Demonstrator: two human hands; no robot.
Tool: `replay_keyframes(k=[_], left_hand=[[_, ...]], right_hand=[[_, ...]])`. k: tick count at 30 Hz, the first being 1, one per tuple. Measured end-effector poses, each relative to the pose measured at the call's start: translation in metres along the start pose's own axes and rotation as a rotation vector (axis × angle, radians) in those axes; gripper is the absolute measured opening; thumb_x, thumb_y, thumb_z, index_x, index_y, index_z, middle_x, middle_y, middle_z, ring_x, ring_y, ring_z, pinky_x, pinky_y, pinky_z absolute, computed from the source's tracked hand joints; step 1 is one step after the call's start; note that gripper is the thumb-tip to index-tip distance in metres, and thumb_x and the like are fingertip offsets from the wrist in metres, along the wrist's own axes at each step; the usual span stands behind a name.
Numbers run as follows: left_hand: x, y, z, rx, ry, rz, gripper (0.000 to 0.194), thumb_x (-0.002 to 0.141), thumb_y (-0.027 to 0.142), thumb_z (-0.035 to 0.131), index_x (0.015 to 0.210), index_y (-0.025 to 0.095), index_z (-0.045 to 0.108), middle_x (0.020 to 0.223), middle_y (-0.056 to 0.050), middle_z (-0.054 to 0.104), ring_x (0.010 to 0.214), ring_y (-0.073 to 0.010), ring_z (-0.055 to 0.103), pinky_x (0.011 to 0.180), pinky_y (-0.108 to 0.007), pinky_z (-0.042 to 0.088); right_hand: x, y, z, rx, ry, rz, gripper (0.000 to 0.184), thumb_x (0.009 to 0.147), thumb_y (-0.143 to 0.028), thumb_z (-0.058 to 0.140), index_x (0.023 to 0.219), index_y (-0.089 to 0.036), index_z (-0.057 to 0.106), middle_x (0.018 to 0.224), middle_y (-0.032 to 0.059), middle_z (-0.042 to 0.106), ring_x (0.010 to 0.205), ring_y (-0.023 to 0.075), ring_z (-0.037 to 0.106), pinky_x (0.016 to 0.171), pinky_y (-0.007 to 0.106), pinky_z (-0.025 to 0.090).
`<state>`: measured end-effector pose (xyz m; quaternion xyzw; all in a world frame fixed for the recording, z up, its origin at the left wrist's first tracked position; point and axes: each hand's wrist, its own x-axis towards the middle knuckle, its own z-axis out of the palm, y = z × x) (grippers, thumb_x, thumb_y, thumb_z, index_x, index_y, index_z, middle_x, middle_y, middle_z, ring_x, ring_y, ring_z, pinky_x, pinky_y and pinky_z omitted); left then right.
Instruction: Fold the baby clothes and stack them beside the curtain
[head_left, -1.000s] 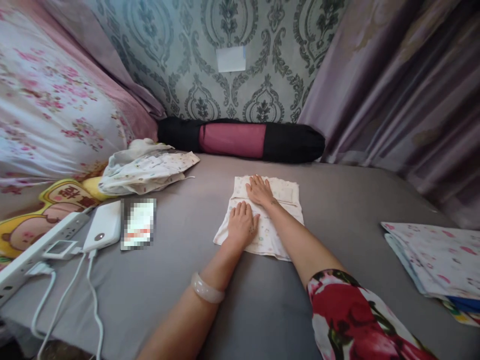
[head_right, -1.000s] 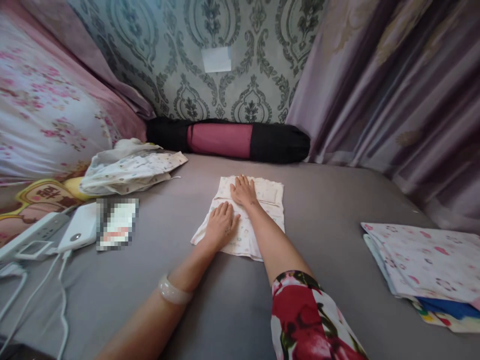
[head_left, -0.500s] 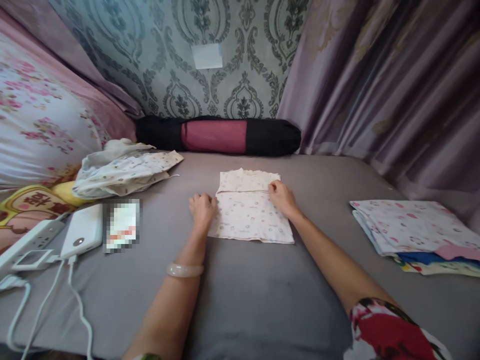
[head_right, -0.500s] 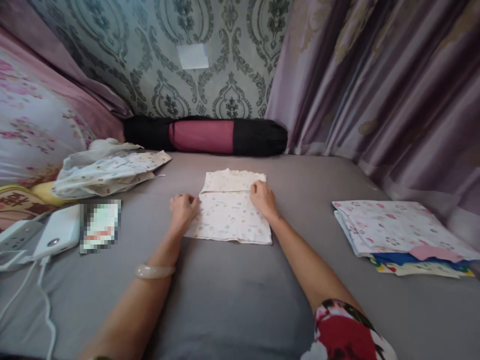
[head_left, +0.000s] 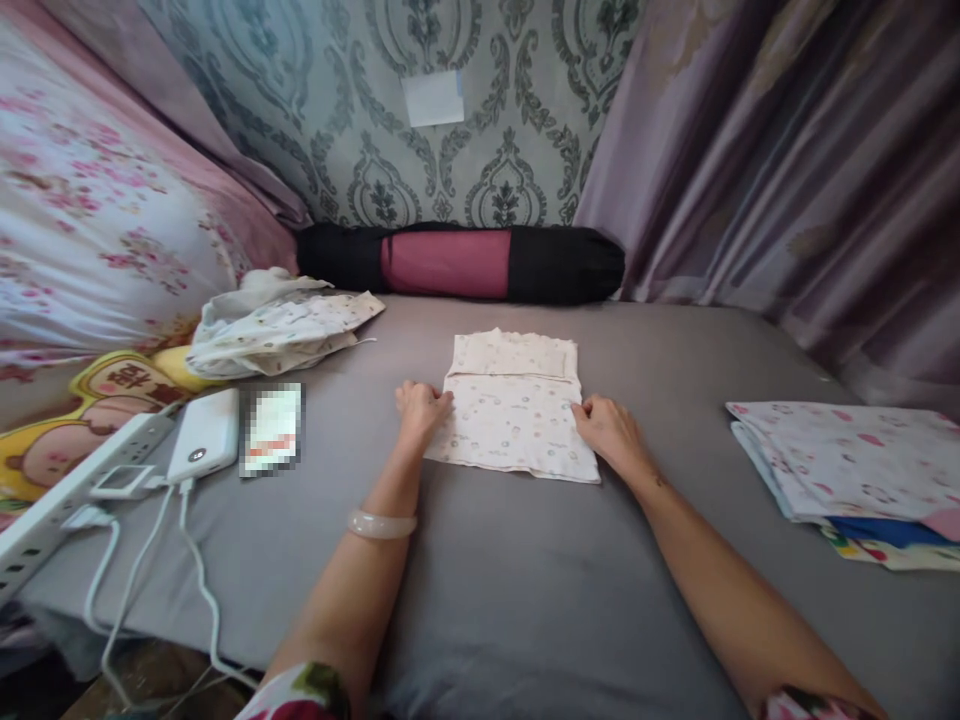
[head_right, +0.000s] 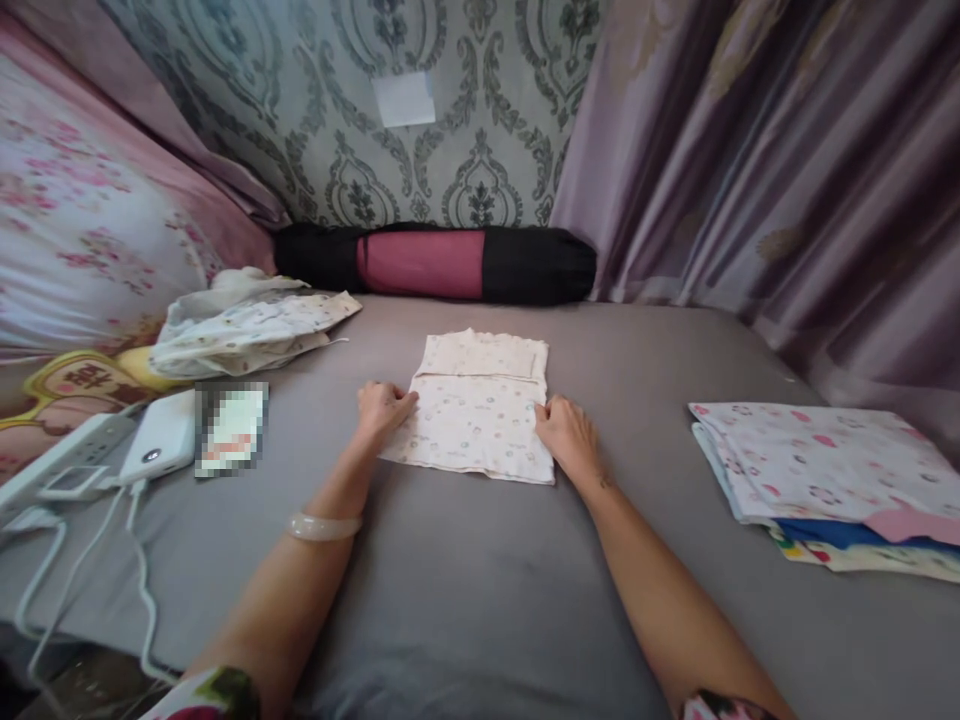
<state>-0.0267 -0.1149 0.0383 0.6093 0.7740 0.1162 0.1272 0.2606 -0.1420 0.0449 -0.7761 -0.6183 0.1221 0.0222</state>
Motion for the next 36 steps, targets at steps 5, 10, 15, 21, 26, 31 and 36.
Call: replay_keyframes(k=[5, 10, 15, 21, 26, 31, 36], left_hand=[[-0.003, 0.002, 0.002, 0.097, 0.083, 0.042, 0.027, 0.088, 0.035, 0.048, 0.088, 0.017, 0.067, 0.104, -0.013, 0.061, 0.104, -0.0275, 0.053, 0.091, -0.037, 0.041], [-0.009, 0.005, 0.002, 0.277, 0.086, 0.152, 0.030, 0.094, 0.028, 0.036, 0.101, 0.012, 0.061, 0.105, -0.016, 0.061, 0.103, -0.0290, 0.054, 0.089, -0.038, 0.040], [-0.014, 0.013, 0.000, 0.304, 0.038, 0.170, 0.030, 0.093, 0.021, 0.033, 0.106, 0.009, 0.057, 0.103, -0.019, 0.064, 0.100, -0.0293, 0.059, 0.086, -0.037, 0.042], [-0.023, 0.019, -0.008, 0.280, -0.014, 0.020, 0.037, 0.096, 0.033, 0.033, 0.115, 0.007, 0.052, 0.104, -0.021, 0.067, 0.100, -0.0321, 0.064, 0.080, -0.038, 0.047], [-0.034, 0.019, -0.019, 0.278, -0.108, 0.002, 0.039, 0.096, 0.037, 0.038, 0.116, 0.007, 0.052, 0.106, -0.024, 0.068, 0.102, -0.0343, 0.065, 0.081, -0.039, 0.048], [-0.048, 0.008, -0.027, 0.314, -0.158, 0.045, 0.041, 0.097, 0.041, 0.038, 0.117, 0.007, 0.049, 0.107, -0.023, 0.067, 0.103, -0.0340, 0.065, 0.083, -0.038, 0.047], [-0.056, -0.011, -0.031, 0.230, -0.210, 0.097, 0.034, 0.095, 0.037, 0.040, 0.118, 0.012, 0.047, 0.109, -0.019, 0.067, 0.100, -0.0312, 0.064, 0.079, -0.036, 0.046]], right_hand=[[-0.005, -0.002, 0.001, -0.033, 0.018, -0.015, 0.033, 0.098, -0.037, 0.038, 0.109, -0.017, 0.062, 0.106, 0.0145, 0.067, 0.097, 0.0250, 0.064, 0.074, 0.031, 0.043], [-0.015, -0.007, -0.005, -0.056, 0.039, 0.002, 0.031, 0.099, -0.033, 0.037, 0.113, -0.014, 0.058, 0.110, 0.0158, 0.064, 0.099, 0.0263, 0.063, 0.075, 0.032, 0.044], [-0.018, -0.008, -0.008, -0.047, 0.040, 0.007, 0.032, 0.099, -0.032, 0.037, 0.113, -0.014, 0.058, 0.107, 0.0162, 0.066, 0.097, 0.0263, 0.064, 0.075, 0.032, 0.044], [-0.018, -0.006, -0.006, -0.042, -0.009, 0.012, 0.034, 0.096, -0.037, 0.041, 0.117, -0.015, 0.057, 0.105, 0.0165, 0.068, 0.098, 0.0281, 0.065, 0.075, 0.033, 0.044], [-0.038, -0.008, -0.010, -0.060, -0.036, -0.027, 0.036, 0.095, -0.037, 0.043, 0.123, -0.015, 0.052, 0.104, 0.0164, 0.068, 0.095, 0.0295, 0.066, 0.071, 0.032, 0.043], [-0.062, 0.002, -0.014, -0.018, -0.082, -0.095, 0.046, 0.096, -0.037, 0.040, 0.136, -0.015, 0.040, 0.102, 0.0152, 0.068, 0.091, 0.0290, 0.066, 0.068, 0.031, 0.041], [-0.073, 0.016, -0.013, 0.061, -0.109, -0.224, 0.052, 0.093, -0.033, 0.043, 0.141, -0.016, 0.035, 0.101, 0.0121, 0.068, 0.088, 0.0255, 0.065, 0.069, 0.029, 0.039]])
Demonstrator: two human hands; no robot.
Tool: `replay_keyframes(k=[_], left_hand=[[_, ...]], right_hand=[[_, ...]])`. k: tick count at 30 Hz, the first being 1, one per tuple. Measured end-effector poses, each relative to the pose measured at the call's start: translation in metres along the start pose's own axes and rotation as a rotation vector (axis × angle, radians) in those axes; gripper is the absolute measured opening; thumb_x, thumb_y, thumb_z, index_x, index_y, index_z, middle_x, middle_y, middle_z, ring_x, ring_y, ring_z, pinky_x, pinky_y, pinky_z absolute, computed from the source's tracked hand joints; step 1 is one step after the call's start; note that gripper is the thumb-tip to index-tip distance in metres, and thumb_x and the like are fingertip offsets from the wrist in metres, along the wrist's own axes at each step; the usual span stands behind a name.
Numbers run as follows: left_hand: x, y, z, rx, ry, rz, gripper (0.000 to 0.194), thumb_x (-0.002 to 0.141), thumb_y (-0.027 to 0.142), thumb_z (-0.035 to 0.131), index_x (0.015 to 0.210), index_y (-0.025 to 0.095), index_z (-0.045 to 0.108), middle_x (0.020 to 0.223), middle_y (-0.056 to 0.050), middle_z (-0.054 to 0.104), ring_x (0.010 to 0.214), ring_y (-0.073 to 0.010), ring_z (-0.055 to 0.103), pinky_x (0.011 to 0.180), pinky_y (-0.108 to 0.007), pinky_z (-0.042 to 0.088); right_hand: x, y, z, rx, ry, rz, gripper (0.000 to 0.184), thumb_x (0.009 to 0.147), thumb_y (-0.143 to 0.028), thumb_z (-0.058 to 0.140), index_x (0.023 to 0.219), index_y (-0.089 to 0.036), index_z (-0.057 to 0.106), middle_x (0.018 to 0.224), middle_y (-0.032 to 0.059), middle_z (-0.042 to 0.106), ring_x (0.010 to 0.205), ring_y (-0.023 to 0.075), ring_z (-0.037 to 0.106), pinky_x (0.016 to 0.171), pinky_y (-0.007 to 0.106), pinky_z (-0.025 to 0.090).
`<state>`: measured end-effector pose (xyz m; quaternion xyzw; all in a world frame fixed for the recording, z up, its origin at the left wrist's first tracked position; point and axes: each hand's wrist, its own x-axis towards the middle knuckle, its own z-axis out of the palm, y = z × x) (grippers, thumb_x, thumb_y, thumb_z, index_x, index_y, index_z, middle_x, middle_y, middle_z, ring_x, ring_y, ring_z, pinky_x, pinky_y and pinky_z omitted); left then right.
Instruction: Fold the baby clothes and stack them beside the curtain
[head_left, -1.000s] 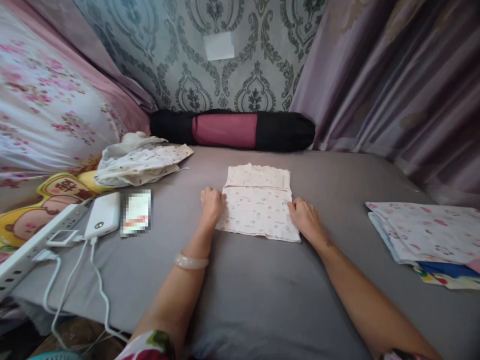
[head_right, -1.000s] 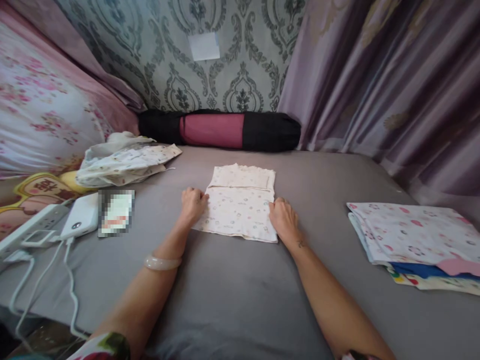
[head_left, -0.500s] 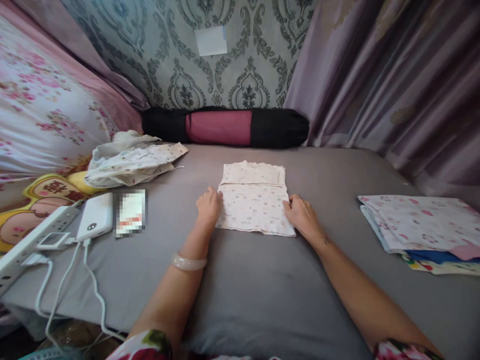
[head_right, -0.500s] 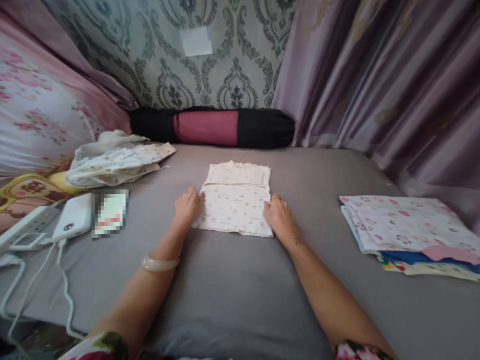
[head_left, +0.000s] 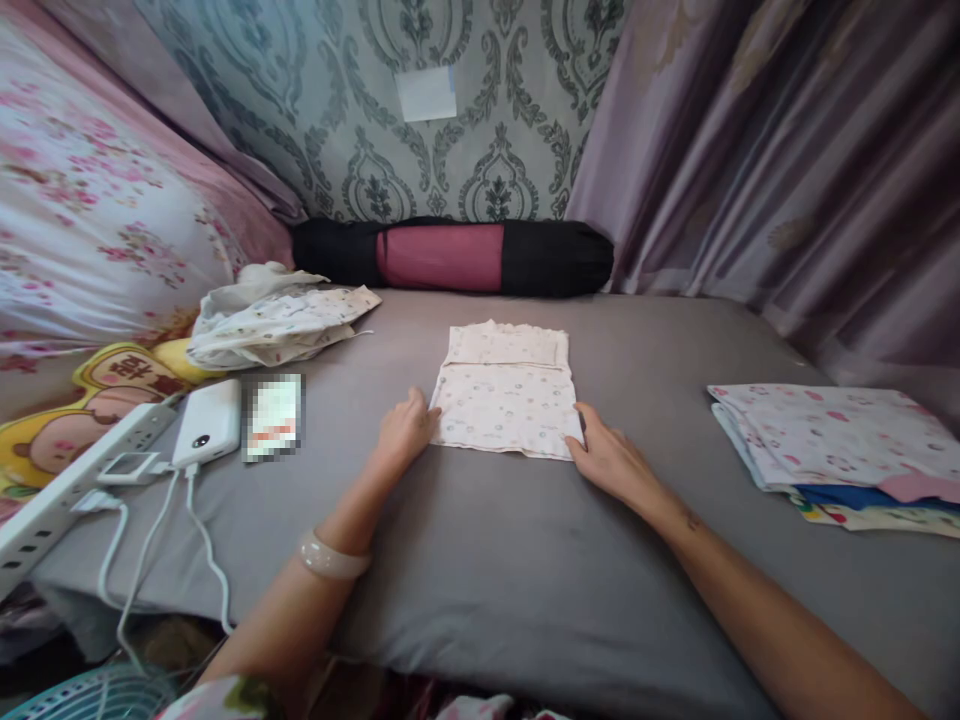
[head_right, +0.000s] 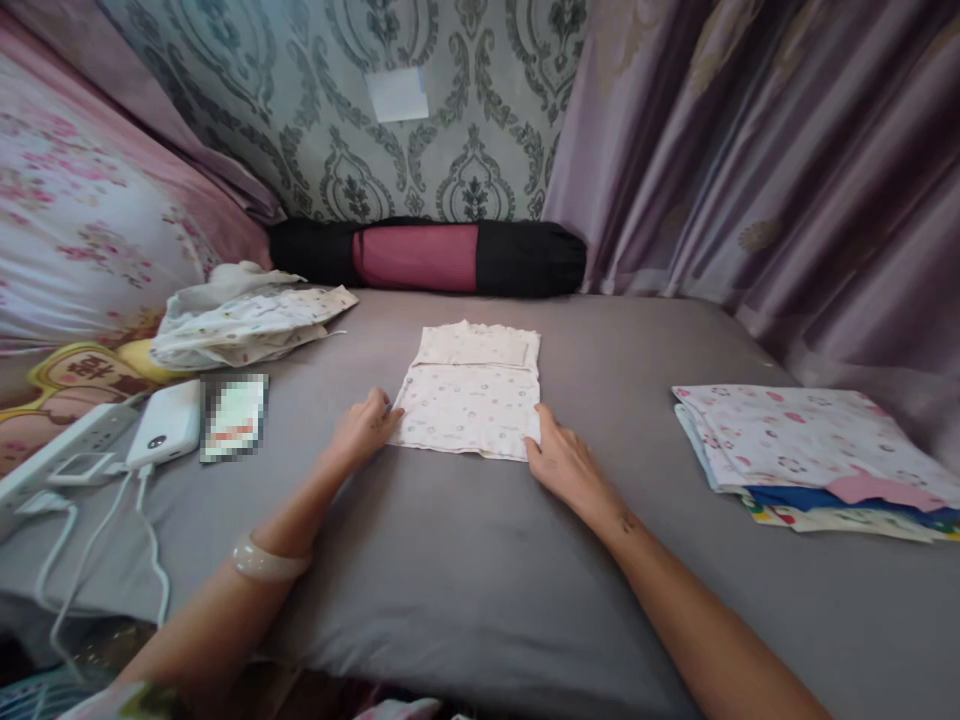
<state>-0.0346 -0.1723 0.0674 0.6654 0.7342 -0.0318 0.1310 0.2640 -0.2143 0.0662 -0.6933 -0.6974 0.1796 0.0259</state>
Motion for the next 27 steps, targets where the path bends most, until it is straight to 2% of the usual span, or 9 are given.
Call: replay_keyframes(k=[2, 5, 8, 10, 12, 14, 18, 22, 27], left_hand=[[0.000, -0.009, 0.001, -0.062, 0.000, 0.031, 0.035, 0.094, 0.036, 0.042, 0.120, 0.013, 0.045, 0.103, -0.017, 0.068, 0.097, -0.0293, 0.064, 0.078, -0.035, 0.045], [0.004, -0.022, 0.004, -0.173, 0.016, 0.124, 0.038, 0.091, 0.032, 0.044, 0.125, 0.016, 0.043, 0.083, -0.007, 0.066, 0.083, -0.0240, 0.062, 0.074, -0.032, 0.043], [0.009, -0.033, 0.005, -0.295, 0.025, 0.234, 0.039, 0.088, 0.031, 0.043, 0.126, 0.020, 0.046, 0.064, 0.003, 0.053, 0.065, -0.0179, 0.054, 0.067, -0.028, 0.039], [0.011, -0.038, 0.004, -0.370, 0.010, 0.299, 0.035, 0.088, 0.035, 0.041, 0.117, 0.021, 0.054, 0.058, 0.005, 0.044, 0.059, -0.0152, 0.047, 0.062, -0.026, 0.036], [0.011, -0.042, 0.001, -0.435, -0.038, 0.342, 0.034, 0.088, 0.039, 0.040, 0.105, 0.021, 0.063, 0.057, 0.005, 0.042, 0.058, -0.0138, 0.044, 0.060, -0.025, 0.034], [0.009, -0.045, -0.004, -0.514, -0.111, 0.371, 0.038, 0.088, 0.045, 0.041, 0.096, 0.019, 0.067, 0.062, 0.003, 0.048, 0.062, -0.0134, 0.046, 0.060, -0.025, 0.035], [0.003, -0.049, -0.015, -0.643, -0.221, 0.360, 0.044, 0.080, 0.052, 0.056, 0.104, 0.017, 0.067, 0.076, 0.000, 0.059, 0.070, -0.0139, 0.051, 0.061, -0.023, 0.038], [0.005, -0.049, -0.016, -0.680, -0.220, 0.387, 0.054, 0.069, 0.042, 0.070, 0.116, 0.017, 0.059, 0.076, 0.002, 0.058, 0.067, -0.0129, 0.052, 0.059, -0.022, 0.041], [0.024, -0.039, -0.011, -0.564, 0.022, 0.406, 0.024, 0.073, 0.027, 0.058, 0.094, 0.016, 0.066, 0.077, 0.000, 0.062, 0.069, -0.0139, 0.054, 0.065, -0.024, 0.043]], right_hand=[[-0.001, 0.007, 0.001, 0.073, -0.005, -0.058, 0.050, 0.092, -0.031, 0.043, 0.140, -0.018, 0.038, 0.102, 0.0093, 0.068, 0.086, 0.0225, 0.064, 0.069, 0.027, 0.039], [0.000, 0.018, 0.002, 0.204, -0.013, -0.167, 0.038, 0.092, -0.030, 0.040, 0.127, -0.022, 0.052, 0.105, 0.0064, 0.067, 0.087, 0.0192, 0.062, 0.073, 0.026, 0.041], [0.002, 0.026, 0.003, 0.281, -0.054, -0.268, 0.031, 0.092, -0.031, 0.038, 0.106, -0.022, 0.064, 0.105, 0.0056, 0.064, 0.091, 0.0178, 0.060, 0.081, 0.027, 0.041], [0.002, 0.027, 0.002, 0.300, -0.075, -0.270, 0.031, 0.092, -0.033, 0.038, 0.101, -0.021, 0.065, 0.102, 0.0054, 0.063, 0.087, 0.0169, 0.059, 0.081, 0.028, 0.041], [0.001, 0.027, -0.001, 0.313, -0.095, -0.245, 0.029, 0.090, -0.035, 0.042, 0.101, -0.021, 0.064, 0.096, 0.0047, 0.062, 0.078, 0.0154, 0.058, 0.075, 0.027, 0.042], [-0.001, 0.027, -0.004, 0.328, -0.137, -0.241, 0.028, 0.084, -0.035, 0.051, 0.104, -0.019, 0.061, 0.090, 0.0031, 0.060, 0.069, 0.0137, 0.055, 0.068, 0.026, 0.041], [-0.002, 0.029, -0.007, 0.385, -0.201, -0.266, 0.037, 0.074, -0.026, 0.056, 0.110, -0.018, 0.055, 0.080, -0.0016, 0.056, 0.064, 0.0123, 0.052, 0.061, 0.023, 0.039], [0.009, 0.030, -0.003, 0.457, -0.031, -0.233, 0.027, 0.076, -0.026, 0.049, 0.102, -0.020, 0.056, 0.072, -0.0036, 0.053, 0.063, 0.0129, 0.050, 0.059, 0.023, 0.036], [0.031, 0.024, -0.002, 0.510, 0.171, -0.178, 0.025, 0.080, -0.037, 0.049, 0.095, -0.021, 0.062, 0.067, -0.0032, 0.057, 0.057, 0.0136, 0.049, 0.057, 0.024, 0.036]])
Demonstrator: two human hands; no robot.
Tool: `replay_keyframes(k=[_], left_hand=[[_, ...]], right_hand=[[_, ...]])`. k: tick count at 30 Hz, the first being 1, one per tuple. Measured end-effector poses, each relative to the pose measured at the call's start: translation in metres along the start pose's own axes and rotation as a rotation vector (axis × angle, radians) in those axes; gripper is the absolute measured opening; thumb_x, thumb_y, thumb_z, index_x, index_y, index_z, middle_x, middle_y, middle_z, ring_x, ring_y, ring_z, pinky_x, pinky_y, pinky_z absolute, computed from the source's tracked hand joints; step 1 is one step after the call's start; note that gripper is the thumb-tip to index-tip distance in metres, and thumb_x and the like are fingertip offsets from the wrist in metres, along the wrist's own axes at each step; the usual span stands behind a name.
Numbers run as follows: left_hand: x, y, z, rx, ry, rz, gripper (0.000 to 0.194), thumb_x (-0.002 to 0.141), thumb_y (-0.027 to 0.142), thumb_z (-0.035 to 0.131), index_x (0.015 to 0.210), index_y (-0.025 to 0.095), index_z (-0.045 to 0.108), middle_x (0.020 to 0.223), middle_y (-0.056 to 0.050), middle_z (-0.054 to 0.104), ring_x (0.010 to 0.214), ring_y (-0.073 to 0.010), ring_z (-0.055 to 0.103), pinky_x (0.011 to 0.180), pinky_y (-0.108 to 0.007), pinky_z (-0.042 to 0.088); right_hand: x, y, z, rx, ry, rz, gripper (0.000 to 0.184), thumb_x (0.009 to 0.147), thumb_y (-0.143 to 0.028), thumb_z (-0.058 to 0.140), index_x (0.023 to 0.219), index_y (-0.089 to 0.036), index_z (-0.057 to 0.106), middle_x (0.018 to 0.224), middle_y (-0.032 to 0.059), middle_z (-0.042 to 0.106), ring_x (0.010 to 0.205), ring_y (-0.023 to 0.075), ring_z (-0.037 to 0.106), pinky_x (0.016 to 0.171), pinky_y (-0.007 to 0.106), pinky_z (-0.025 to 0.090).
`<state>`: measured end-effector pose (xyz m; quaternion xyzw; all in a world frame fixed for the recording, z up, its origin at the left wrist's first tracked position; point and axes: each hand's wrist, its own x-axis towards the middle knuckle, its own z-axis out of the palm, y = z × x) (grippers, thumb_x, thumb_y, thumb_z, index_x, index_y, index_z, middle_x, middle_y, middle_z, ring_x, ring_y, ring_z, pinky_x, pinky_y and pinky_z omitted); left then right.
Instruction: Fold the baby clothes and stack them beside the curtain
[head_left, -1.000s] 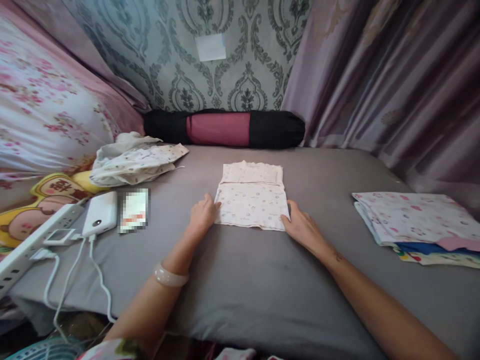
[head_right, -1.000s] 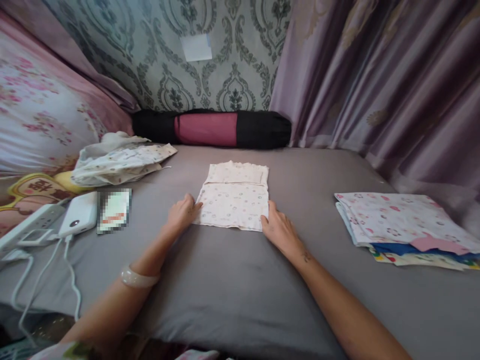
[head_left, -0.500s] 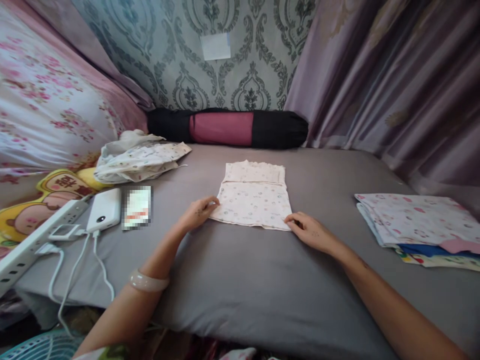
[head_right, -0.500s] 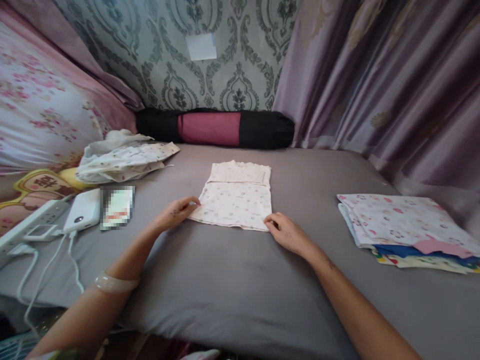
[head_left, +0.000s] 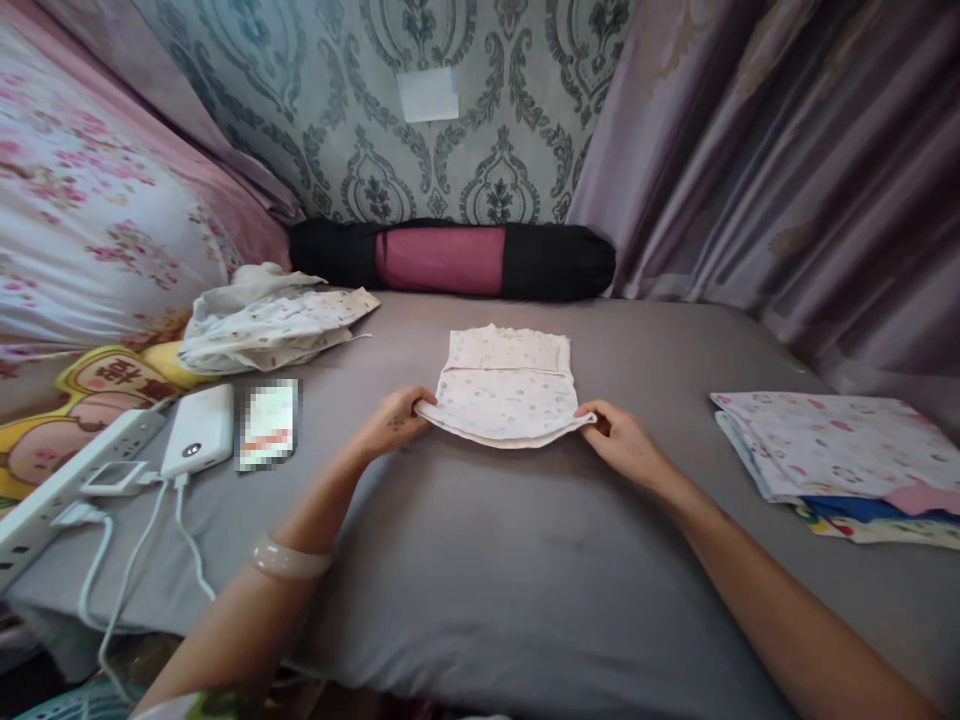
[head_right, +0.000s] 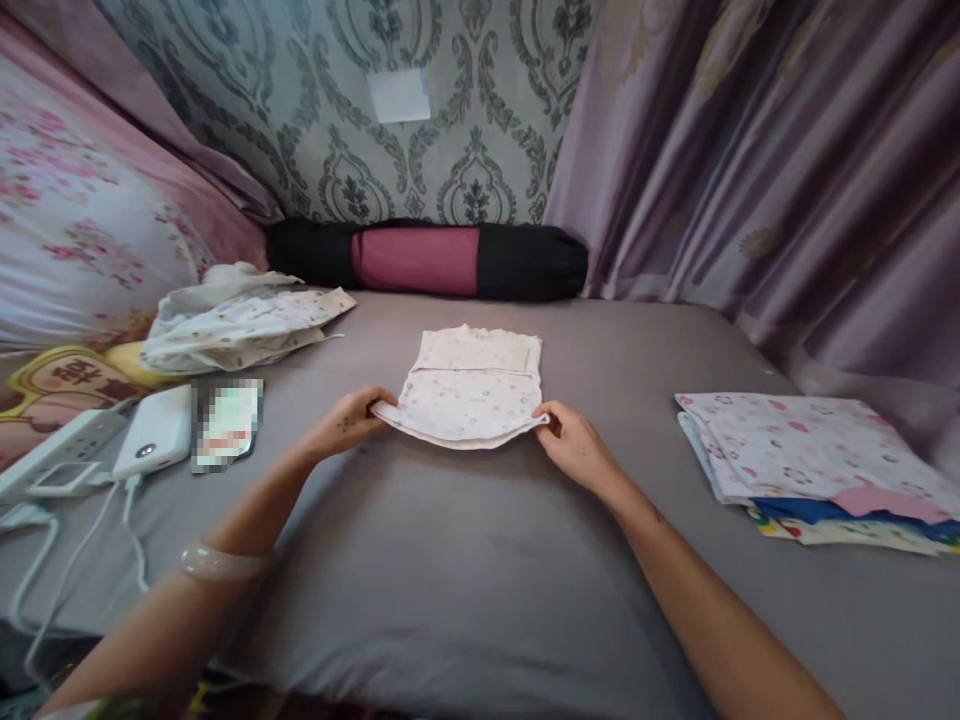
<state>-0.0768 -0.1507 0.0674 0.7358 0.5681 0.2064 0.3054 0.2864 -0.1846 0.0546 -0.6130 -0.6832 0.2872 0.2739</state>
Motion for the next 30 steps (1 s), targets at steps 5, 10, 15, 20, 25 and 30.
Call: replay_keyframes(k=[5, 10, 15, 20, 25, 30], left_hand=[[0.030, 0.002, 0.006, 0.034, 0.237, -0.017, 0.020, 0.073, 0.022, 0.054, 0.084, 0.017, 0.070, 0.078, -0.002, 0.061, 0.072, -0.0148, 0.054, 0.071, -0.027, 0.044], [0.064, 0.000, 0.020, -0.040, 0.388, -0.063, 0.021, 0.074, 0.021, 0.050, 0.085, 0.017, 0.068, 0.075, -0.001, 0.057, 0.072, -0.0152, 0.053, 0.069, -0.027, 0.043], [0.093, 0.006, 0.035, -0.024, 0.406, -0.181, 0.023, 0.084, 0.026, 0.042, 0.080, 0.016, 0.062, 0.067, -0.001, 0.055, 0.069, -0.0162, 0.052, 0.064, -0.026, 0.040], [0.111, 0.016, 0.046, 0.040, 0.459, -0.211, 0.022, 0.090, 0.022, 0.037, 0.090, 0.018, 0.059, 0.087, -0.007, 0.065, 0.088, -0.0207, 0.058, 0.077, -0.031, 0.043], [0.123, 0.016, 0.052, 0.069, 0.480, -0.179, 0.025, 0.094, 0.020, 0.034, 0.103, 0.017, 0.057, 0.097, -0.011, 0.066, 0.096, -0.0221, 0.060, 0.085, -0.032, 0.043], [0.134, 0.011, 0.054, 0.134, 0.489, -0.185, 0.026, 0.097, 0.026, 0.032, 0.109, 0.020, 0.055, 0.097, -0.010, 0.067, 0.093, -0.0220, 0.062, 0.079, -0.030, 0.042]], right_hand=[[0.030, 0.002, 0.003, -0.063, 0.244, -0.059, 0.025, 0.079, -0.040, 0.050, 0.080, -0.019, 0.063, 0.074, 0.0026, 0.059, 0.067, 0.0167, 0.053, 0.065, 0.028, 0.040], [0.060, 0.003, 0.008, -0.101, 0.354, -0.011, 0.019, 0.078, -0.034, 0.047, 0.070, -0.020, 0.057, 0.077, 0.0063, 0.060, 0.073, 0.0185, 0.056, 0.069, 0.028, 0.042], [0.084, -0.006, 0.013, -0.228, 0.258, 0.240, 0.027, 0.089, -0.027, 0.039, 0.099, -0.015, 0.062, 0.090, 0.0104, 0.068, 0.082, 0.0205, 0.060, 0.072, 0.027, 0.042], [0.100, -0.016, 0.021, -0.322, 0.233, 0.384, 0.035, 0.097, -0.027, 0.033, 0.119, -0.016, 0.057, 0.107, 0.0136, 0.067, 0.098, 0.0229, 0.062, 0.078, 0.028, 0.043], [0.109, -0.019, 0.025, -0.426, 0.246, 0.411, 0.039, 0.101, -0.035, 0.025, 0.126, -0.019, 0.050, 0.103, 0.0136, 0.068, 0.094, 0.0254, 0.065, 0.076, 0.032, 0.044], [0.120, -0.017, 0.024, -0.513, 0.238, 0.377, 0.039, 0.102, -0.037, 0.024, 0.127, -0.019, 0.047, 0.099, 0.0142, 0.069, 0.092, 0.0265, 0.066, 0.076, 0.033, 0.043]])
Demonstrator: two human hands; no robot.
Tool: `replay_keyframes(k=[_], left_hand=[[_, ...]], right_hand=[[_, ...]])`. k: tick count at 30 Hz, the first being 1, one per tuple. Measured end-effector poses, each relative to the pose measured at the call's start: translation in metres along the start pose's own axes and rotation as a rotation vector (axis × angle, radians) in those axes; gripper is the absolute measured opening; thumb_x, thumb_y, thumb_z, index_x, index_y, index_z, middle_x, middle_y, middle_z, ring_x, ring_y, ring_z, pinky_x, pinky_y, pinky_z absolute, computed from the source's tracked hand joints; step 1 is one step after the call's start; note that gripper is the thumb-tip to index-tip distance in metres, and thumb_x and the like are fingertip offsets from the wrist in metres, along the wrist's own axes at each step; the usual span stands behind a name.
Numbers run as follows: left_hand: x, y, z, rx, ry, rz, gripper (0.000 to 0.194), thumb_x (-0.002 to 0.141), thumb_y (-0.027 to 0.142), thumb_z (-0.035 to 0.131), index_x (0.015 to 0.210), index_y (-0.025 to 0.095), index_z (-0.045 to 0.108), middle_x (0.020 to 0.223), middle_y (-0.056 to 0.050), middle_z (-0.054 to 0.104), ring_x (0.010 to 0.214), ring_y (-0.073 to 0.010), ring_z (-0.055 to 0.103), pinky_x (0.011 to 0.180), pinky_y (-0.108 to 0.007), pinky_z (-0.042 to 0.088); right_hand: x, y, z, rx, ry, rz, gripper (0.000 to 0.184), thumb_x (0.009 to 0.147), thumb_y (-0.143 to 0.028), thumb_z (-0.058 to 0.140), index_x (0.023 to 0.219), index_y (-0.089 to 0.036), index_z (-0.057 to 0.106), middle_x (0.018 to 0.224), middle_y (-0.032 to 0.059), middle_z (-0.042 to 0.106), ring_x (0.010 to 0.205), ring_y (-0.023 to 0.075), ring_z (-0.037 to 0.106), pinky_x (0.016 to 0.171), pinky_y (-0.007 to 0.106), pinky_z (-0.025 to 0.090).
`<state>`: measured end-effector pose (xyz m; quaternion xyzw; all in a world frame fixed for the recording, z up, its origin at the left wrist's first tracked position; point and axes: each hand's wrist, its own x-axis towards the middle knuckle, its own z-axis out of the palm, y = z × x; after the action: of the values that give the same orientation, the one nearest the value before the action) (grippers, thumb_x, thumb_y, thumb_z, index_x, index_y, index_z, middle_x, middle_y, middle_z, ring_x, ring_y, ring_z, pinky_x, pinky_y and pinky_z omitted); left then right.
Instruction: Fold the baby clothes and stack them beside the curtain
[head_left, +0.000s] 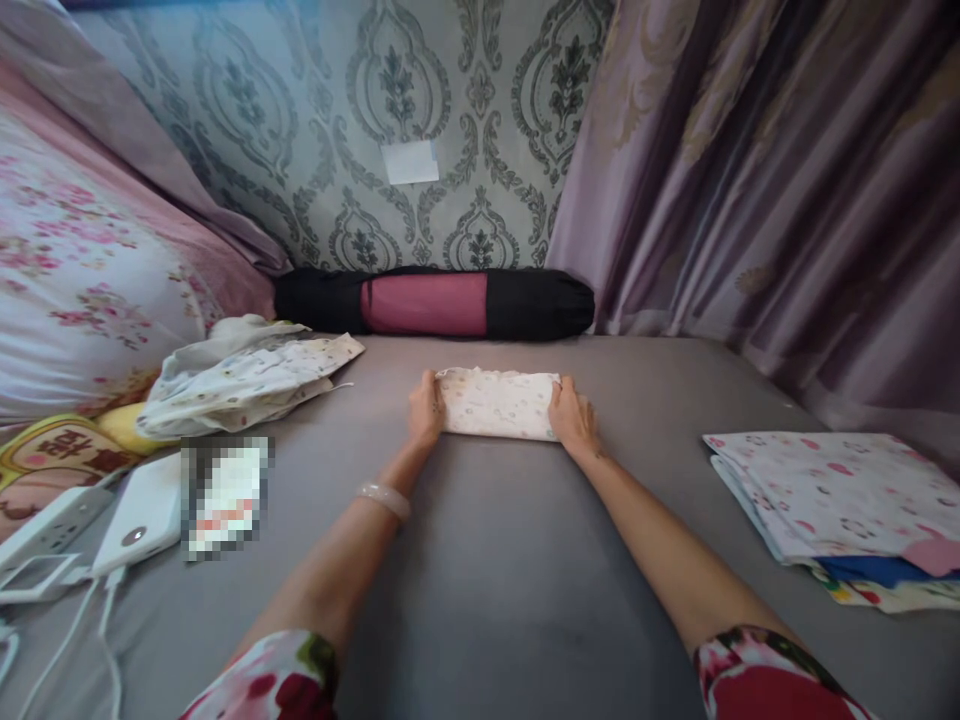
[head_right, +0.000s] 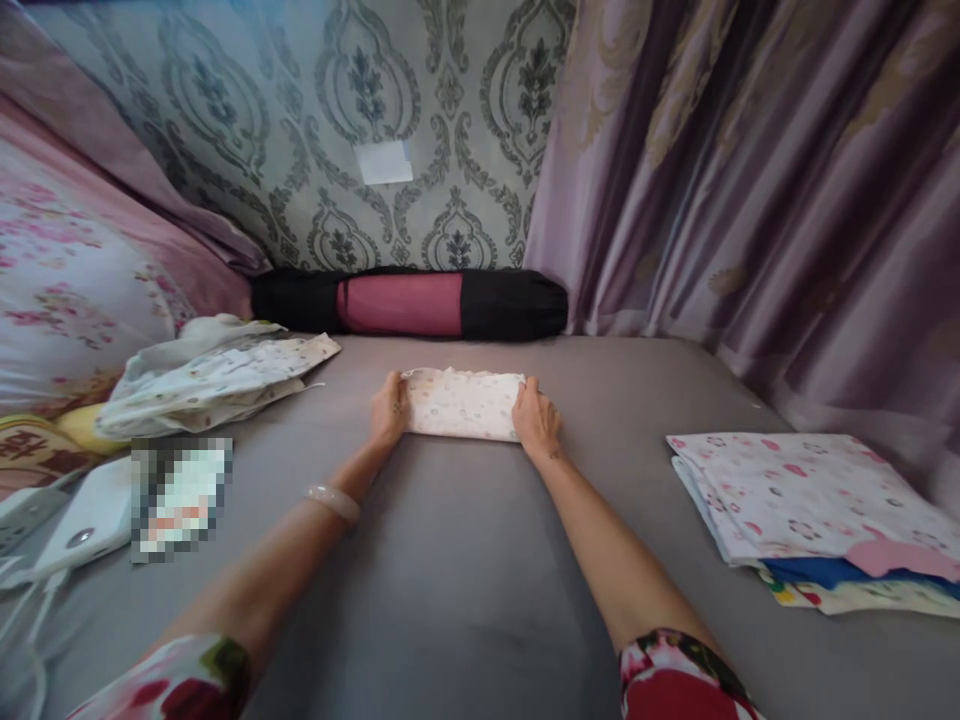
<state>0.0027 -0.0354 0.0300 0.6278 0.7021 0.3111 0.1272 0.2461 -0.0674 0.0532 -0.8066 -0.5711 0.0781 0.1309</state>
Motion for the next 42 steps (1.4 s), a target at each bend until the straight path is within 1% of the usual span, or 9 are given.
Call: replay_keyframes(k=[8, 18, 21, 25, 28, 31, 36, 39, 42], left_hand=[[0.015, -0.001, 0.008, 0.087, -0.043, -0.023, 0.032, 0.100, 0.034, 0.027, 0.113, 0.022, 0.054, 0.101, -0.012, 0.067, 0.091, -0.0234, 0.063, 0.072, -0.029, 0.041], [0.027, -0.010, 0.020, 0.206, -0.092, -0.010, 0.034, 0.100, 0.035, 0.024, 0.115, 0.023, 0.051, 0.100, -0.012, 0.067, 0.088, -0.0244, 0.064, 0.070, -0.030, 0.041], [0.031, -0.013, 0.025, 0.215, -0.113, -0.034, 0.036, 0.099, 0.036, 0.024, 0.115, 0.020, 0.052, 0.099, -0.015, 0.068, 0.088, -0.0274, 0.065, 0.070, -0.033, 0.042], [0.034, -0.014, 0.028, 0.209, -0.133, -0.101, 0.039, 0.099, 0.039, 0.026, 0.110, 0.018, 0.057, 0.100, -0.018, 0.068, 0.091, -0.0300, 0.066, 0.071, -0.035, 0.043], [0.033, -0.012, 0.028, 0.227, -0.127, -0.137, 0.037, 0.098, 0.038, 0.030, 0.107, 0.016, 0.059, 0.101, -0.020, 0.068, 0.095, -0.0316, 0.066, 0.073, -0.036, 0.045], [0.033, -0.009, 0.025, 0.235, -0.110, -0.169, 0.033, 0.095, 0.036, 0.035, 0.107, 0.015, 0.058, 0.102, -0.022, 0.068, 0.097, -0.0330, 0.065, 0.074, -0.038, 0.046], [0.031, -0.003, 0.019, 0.200, -0.116, -0.215, 0.031, 0.093, 0.034, 0.038, 0.106, 0.013, 0.057, 0.104, -0.025, 0.067, 0.102, -0.0359, 0.063, 0.077, -0.041, 0.046], [0.029, 0.001, 0.015, 0.178, -0.141, -0.244, 0.031, 0.094, 0.034, 0.038, 0.109, 0.012, 0.054, 0.106, -0.024, 0.066, 0.103, -0.0348, 0.062, 0.079, -0.040, 0.045], [0.025, 0.003, 0.010, 0.204, -0.116, -0.198, 0.032, 0.094, 0.034, 0.039, 0.113, 0.011, 0.052, 0.114, -0.024, 0.061, 0.105, -0.0327, 0.061, 0.083, -0.038, 0.044]], right_hand=[[0.020, -0.002, 0.006, -0.028, 0.008, -0.010, 0.040, 0.102, -0.038, 0.022, 0.122, -0.017, 0.049, 0.101, 0.0166, 0.068, 0.096, 0.0270, 0.066, 0.080, 0.034, 0.043], [0.033, 0.001, 0.016, -0.027, -0.025, 0.013, 0.042, 0.102, -0.038, 0.021, 0.123, -0.015, 0.049, 0.105, 0.0180, 0.067, 0.101, 0.0277, 0.064, 0.084, 0.037, 0.043], [0.034, 0.002, 0.018, -0.017, -0.036, 0.018, 0.041, 0.102, -0.037, 0.022, 0.122, -0.014, 0.050, 0.105, 0.0185, 0.067, 0.101, 0.0288, 0.064, 0.084, 0.038, 0.044], [0.035, 0.000, 0.018, -0.001, -0.053, 0.043, 0.040, 0.101, -0.036, 0.024, 0.122, -0.013, 0.051, 0.106, 0.0195, 0.067, 0.102, 0.0297, 0.064, 0.085, 0.039, 0.044], [0.036, -0.002, 0.017, 0.009, -0.051, 0.086, 0.039, 0.100, -0.034, 0.029, 0.121, -0.010, 0.052, 0.107, 0.0211, 0.066, 0.104, 0.0298, 0.064, 0.087, 0.039, 0.044], [0.037, -0.004, 0.019, 0.019, -0.042, 0.126, 0.038, 0.098, -0.032, 0.033, 0.120, -0.008, 0.053, 0.109, 0.0229, 0.066, 0.105, 0.0302, 0.063, 0.087, 0.039, 0.044], [0.041, -0.003, 0.022, 0.023, -0.046, 0.139, 0.038, 0.097, -0.032, 0.035, 0.118, -0.007, 0.055, 0.109, 0.0237, 0.065, 0.105, 0.0309, 0.063, 0.087, 0.039, 0.045], [0.043, 0.000, 0.018, 0.049, -0.077, 0.144, 0.040, 0.097, -0.036, 0.037, 0.119, -0.008, 0.055, 0.110, 0.0231, 0.065, 0.106, 0.0314, 0.063, 0.086, 0.039, 0.046], [0.042, 0.002, 0.010, 0.071, -0.098, 0.148, 0.042, 0.097, -0.039, 0.038, 0.121, -0.009, 0.053, 0.111, 0.0226, 0.065, 0.106, 0.0314, 0.062, 0.086, 0.040, 0.046]])
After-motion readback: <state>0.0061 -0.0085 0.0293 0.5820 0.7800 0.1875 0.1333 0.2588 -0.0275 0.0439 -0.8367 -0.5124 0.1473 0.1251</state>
